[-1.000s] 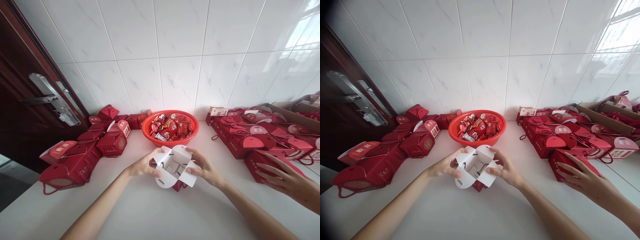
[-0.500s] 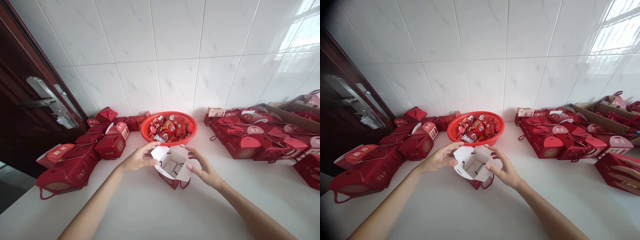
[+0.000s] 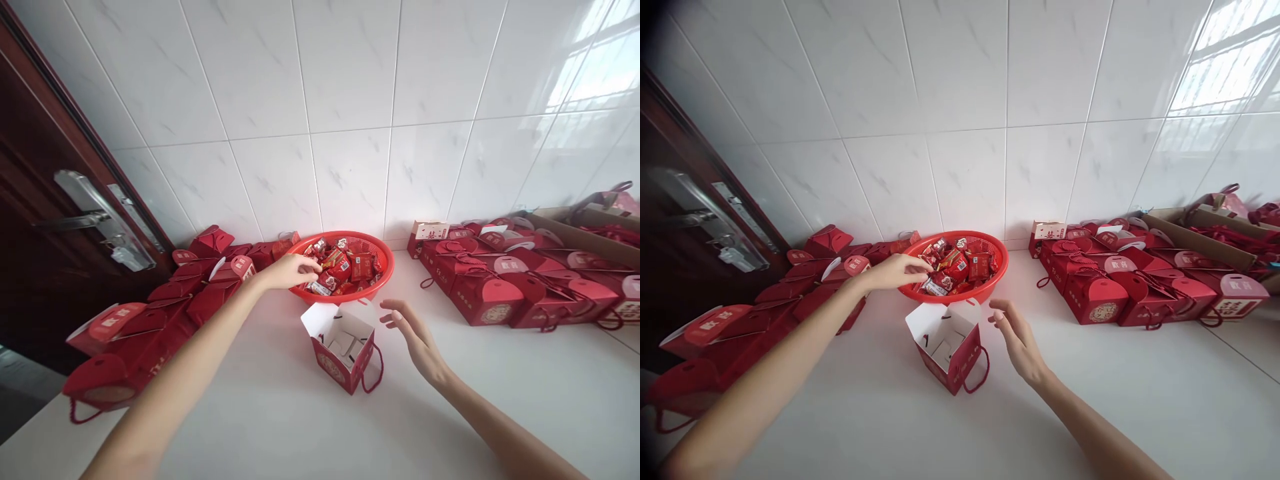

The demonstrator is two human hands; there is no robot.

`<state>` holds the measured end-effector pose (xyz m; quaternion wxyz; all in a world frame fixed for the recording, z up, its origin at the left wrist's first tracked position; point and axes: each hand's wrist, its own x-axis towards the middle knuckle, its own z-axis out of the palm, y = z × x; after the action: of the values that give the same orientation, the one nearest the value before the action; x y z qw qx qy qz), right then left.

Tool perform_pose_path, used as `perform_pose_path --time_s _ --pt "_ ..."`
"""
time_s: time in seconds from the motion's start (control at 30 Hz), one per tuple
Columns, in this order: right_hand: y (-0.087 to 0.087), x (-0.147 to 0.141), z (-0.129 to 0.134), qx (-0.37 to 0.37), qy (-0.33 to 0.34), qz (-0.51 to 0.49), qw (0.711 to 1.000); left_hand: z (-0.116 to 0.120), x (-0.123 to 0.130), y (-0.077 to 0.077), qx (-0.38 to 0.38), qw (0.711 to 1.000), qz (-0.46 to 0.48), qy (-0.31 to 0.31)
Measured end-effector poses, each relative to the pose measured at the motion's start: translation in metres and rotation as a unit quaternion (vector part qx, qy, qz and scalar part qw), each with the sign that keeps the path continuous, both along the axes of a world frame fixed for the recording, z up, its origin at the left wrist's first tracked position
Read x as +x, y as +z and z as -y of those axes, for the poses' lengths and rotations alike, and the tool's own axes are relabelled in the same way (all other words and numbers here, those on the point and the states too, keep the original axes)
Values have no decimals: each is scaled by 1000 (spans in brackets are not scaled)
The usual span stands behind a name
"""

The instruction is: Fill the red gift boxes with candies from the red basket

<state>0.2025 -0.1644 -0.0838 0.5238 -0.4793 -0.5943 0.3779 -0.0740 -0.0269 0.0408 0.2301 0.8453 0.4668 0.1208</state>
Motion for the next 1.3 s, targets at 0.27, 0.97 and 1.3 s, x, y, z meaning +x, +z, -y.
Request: perform_pose_path --time_s 0.27,0.97,1.3 --pt "-22 -4 -4 -64 1 39 997 -45 68 -36 -54 969 -191 -145" --pt "-32 7 -14 -90 -47 76 992 -87 60 -40 -105 973 -122 -165" --pt "-34 22 -20 -87 -123 74 986 -106 40 -54 -205 965 65 -152"
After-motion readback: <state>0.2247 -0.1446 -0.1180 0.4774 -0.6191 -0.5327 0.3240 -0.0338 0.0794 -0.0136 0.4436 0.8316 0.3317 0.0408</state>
